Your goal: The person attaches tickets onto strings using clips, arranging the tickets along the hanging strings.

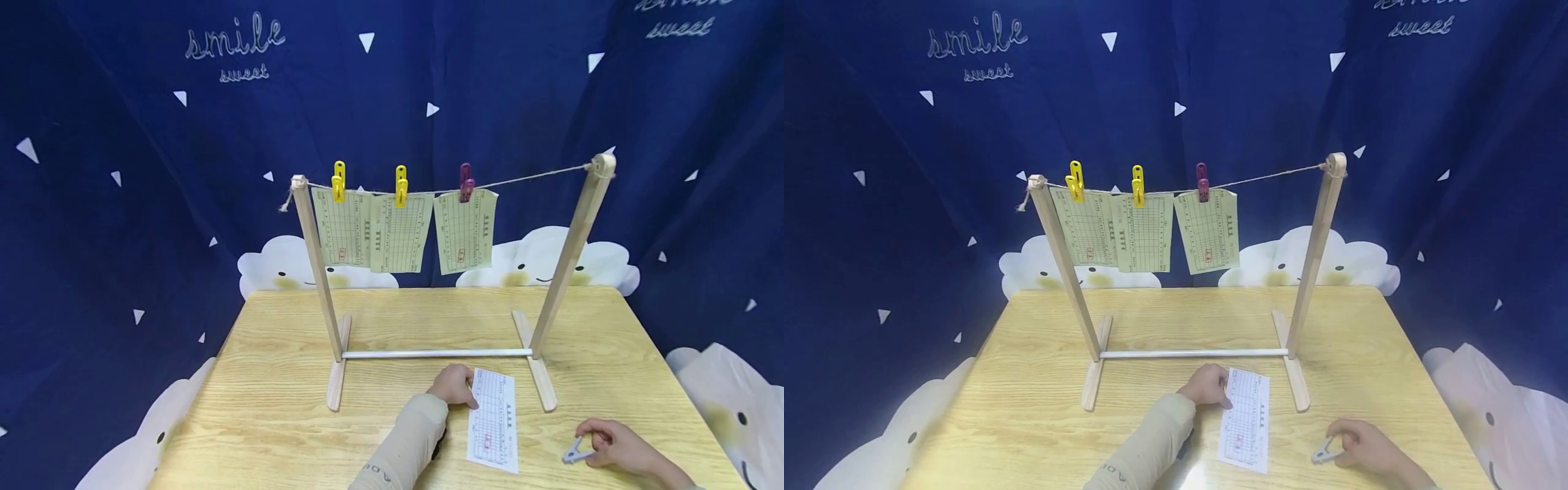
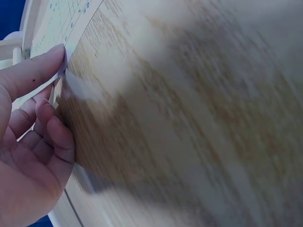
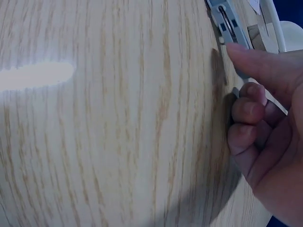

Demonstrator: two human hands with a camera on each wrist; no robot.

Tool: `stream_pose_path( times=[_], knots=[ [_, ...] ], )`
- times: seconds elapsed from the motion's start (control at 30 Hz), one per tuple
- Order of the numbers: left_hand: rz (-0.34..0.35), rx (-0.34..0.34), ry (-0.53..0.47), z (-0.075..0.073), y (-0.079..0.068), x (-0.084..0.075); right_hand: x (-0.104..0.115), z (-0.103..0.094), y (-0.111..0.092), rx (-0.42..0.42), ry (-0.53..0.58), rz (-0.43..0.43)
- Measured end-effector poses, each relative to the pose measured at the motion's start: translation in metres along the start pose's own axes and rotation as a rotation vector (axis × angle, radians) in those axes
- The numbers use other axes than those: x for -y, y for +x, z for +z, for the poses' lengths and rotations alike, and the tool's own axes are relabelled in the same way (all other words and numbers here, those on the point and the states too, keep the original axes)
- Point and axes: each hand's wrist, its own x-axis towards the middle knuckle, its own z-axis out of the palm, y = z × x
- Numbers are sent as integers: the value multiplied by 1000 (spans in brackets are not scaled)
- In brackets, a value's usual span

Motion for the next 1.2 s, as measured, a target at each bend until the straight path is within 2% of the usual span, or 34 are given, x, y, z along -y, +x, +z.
stream_pose_path(
  times=[0.17,0.33,0.43,0.7,1.0,1.2],
  knots=[
    [18,-19,-5,5,2,3,1,-1,-2,-13,37,35],
    [64,-38,-19,7,2,7,4,0,-3,-27,68,32],
    [96,-52,-84,5,-1,8,6,0,-3,-61,89,62],
    [105,-73,-220,3,-7,7,8,1,-4,-132,103,179],
    [129,-73,-341,4,-10,8,8,1,-9,-145,115,156],
    [152,-73,-358,0,-10,4,12,3,-9,-191,104,162]
  ],
)
